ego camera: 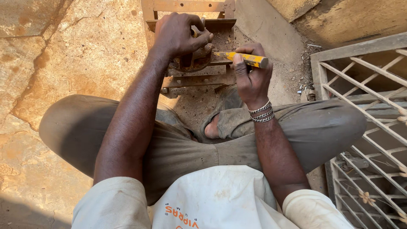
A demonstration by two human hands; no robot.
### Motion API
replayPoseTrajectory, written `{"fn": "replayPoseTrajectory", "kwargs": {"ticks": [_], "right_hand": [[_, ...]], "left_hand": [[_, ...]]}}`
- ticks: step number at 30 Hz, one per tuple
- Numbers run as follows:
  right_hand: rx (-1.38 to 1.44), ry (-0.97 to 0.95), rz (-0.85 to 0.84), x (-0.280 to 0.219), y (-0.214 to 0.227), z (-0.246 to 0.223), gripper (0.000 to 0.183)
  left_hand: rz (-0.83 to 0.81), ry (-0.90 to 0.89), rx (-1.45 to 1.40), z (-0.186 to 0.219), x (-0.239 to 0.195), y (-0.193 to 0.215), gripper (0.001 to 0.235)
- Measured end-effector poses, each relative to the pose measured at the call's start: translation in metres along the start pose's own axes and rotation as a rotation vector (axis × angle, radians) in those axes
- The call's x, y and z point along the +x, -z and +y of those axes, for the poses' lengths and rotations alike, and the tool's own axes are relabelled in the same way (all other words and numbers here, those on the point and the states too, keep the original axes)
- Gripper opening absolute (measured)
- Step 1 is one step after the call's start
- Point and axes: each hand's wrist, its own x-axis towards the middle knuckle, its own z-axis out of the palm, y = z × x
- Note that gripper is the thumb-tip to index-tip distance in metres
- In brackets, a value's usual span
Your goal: The person sits on the ground and uses a yellow-handled scraper to remove rust and debris from a circular metal part clamped in a vise. They repeatedly scrape the surface and edges of the part, occasionally repositioning it to access different areas.
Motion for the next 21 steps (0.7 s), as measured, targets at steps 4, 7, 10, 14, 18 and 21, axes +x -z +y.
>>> {"fn": "replayPoseTrajectory", "kwargs": {"ticks": [4, 7, 10, 14, 18, 21], "right_hand": [[-0.107, -0.151, -0.179, -0.004, -0.010, 0.007, 0.019], [-0.179, -0.028, -0.144, 0.003, -0.020, 0.016, 0.018], [-0.186, -0.001, -0.088, 0.003, -0.017, 0.014, 0.020], [-0.108, -0.110, 0.018, 0.001, -0.019, 0.004, 0.030], [-0.115, -0.128, -0.019, 0.003, -0.020, -0.004, 0.024], [-0.181, -0.089, -0.036, 0.005, -0.017, -0.015, 0.023]], "left_hand": [[0.169, -0.258, 0.040, 0.001, -0.008, 0.001, 0.050], [0.160, -0.264, -0.026, 0.003, -0.017, 0.007, 0.069], [0.119, -0.002, -0.152, 0.009, -0.021, 0.010, 0.075], [0.160, 0.034, -0.064, 0.016, -0.026, 0.009, 0.070], [0.113, 0.011, -0.070, 0.018, -0.019, 0.008, 0.065], [-0.079, 0.227, 0.088, 0.021, -0.015, 0.015, 0.066]]}}
